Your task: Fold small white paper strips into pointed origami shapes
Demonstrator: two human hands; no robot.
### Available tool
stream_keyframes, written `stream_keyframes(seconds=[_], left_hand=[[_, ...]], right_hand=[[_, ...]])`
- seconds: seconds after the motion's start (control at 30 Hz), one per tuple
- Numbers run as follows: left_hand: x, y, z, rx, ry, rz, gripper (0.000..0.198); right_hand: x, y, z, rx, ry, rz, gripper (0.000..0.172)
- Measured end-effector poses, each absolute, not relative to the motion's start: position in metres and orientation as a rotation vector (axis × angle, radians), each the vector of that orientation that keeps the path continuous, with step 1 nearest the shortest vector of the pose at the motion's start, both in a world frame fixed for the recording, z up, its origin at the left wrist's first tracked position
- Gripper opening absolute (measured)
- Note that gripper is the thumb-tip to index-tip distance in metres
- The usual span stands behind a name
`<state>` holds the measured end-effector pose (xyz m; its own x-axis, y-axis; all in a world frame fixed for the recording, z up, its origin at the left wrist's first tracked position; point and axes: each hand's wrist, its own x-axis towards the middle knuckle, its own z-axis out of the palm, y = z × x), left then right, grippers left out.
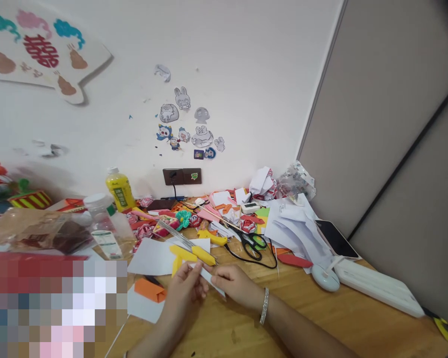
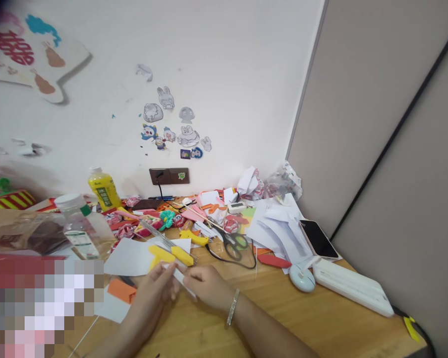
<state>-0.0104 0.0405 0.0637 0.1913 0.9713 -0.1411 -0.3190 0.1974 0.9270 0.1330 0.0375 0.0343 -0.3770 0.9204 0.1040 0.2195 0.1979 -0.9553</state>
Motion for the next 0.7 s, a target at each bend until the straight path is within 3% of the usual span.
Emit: stream_keyframes(seconds=[0.2,0.57,0.7], left_hand=[[-0.007,0.030,0.068,0.936,0.905,1.133,0.029],[-0.015,0.047,0.064,0.877,0.930,1.195,0.035],[-0.016,0.047,0.060,0.853,0.913,1.166,0.037]], right_hand=[[0.127,0.032,0.043,-1.063,-1.851,1.059,0.040],[0.113,0.030,0.028,-1.082,-1.716,1.284,0.054],[0.115,0.033,0.029,-1.118,-1.771,1.089,0.053]])
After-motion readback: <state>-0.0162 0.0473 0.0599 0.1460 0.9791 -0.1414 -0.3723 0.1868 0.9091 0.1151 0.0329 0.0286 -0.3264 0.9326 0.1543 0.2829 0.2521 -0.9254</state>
